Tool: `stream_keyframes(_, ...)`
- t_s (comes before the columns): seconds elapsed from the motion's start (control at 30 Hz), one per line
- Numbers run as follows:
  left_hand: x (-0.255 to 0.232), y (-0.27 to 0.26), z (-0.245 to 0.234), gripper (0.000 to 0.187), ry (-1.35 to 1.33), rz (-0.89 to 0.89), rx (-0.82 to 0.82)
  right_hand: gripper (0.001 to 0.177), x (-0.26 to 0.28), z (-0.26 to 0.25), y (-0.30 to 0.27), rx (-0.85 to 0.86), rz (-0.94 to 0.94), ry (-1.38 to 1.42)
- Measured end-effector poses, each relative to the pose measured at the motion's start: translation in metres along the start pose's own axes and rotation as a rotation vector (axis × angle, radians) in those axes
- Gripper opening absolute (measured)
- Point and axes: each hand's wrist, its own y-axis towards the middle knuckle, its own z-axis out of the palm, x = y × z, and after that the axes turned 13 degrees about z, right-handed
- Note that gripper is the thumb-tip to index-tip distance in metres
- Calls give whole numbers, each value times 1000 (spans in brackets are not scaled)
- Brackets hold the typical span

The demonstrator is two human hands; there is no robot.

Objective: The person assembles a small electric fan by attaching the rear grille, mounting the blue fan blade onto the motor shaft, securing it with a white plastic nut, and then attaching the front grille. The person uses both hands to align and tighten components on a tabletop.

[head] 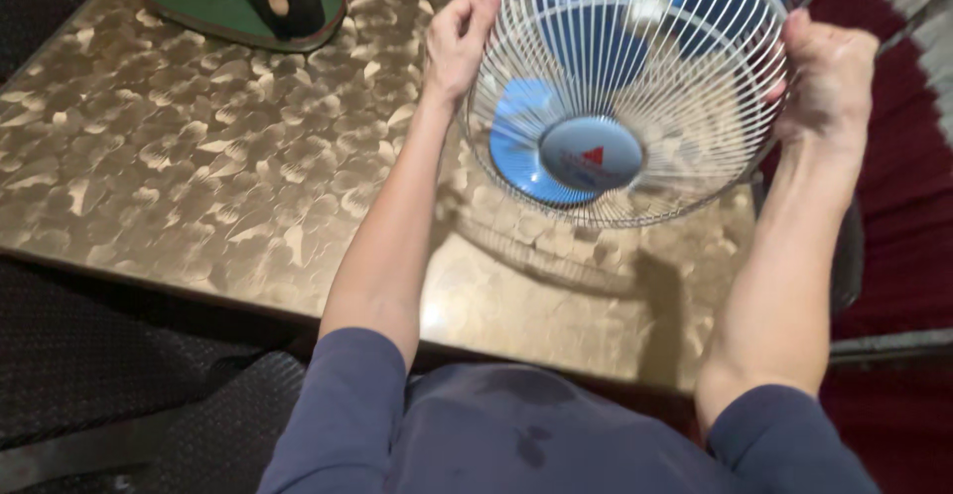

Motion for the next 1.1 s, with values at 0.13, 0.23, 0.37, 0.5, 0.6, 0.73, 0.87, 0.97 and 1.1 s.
stream_keyframes(0.13, -13, 4, 4, 38, -33, 59, 108, 34, 9, 2, 7, -13, -10, -71)
stream_keyframes(0.23, -8, 18, 10, 43, -122, 43, 77, 27, 16, 10, 13, -51, -10, -80)
stream_keyframes(0.37, 11, 29, 16, 39, -408, -155, 13, 22, 22, 26, 23, -96, -248, -282)
stream_keyframes(0.5, 19, 51, 24, 39, -531, -244, 0, 29, 37, 47, 21, -273, -431, -629)
stream_keyframes(0.6, 17, 67, 31, 36, -559, -282, -20, 36, 52, 56, 7, -324, -443, -697)
stream_keyframes(0.73, 11, 88, 48, 34, -636, -274, -88, 43, 67, 64, -2, -371, -497, -695)
stream_keyframes(0.87, 3, 106, 61, 42, -427, -177, -183, 45, 74, 65, 12, -349, -559, -652)
stream_keyframes(0.97, -6, 113, 72, 36, -319, -118, -269, 41, 70, 57, 28, -354, -469, -573)
stream_keyframes(1.1, -16, 113, 81, 27, -220, -91, -348, 35, 59, 43, 41, -363, -479, -596)
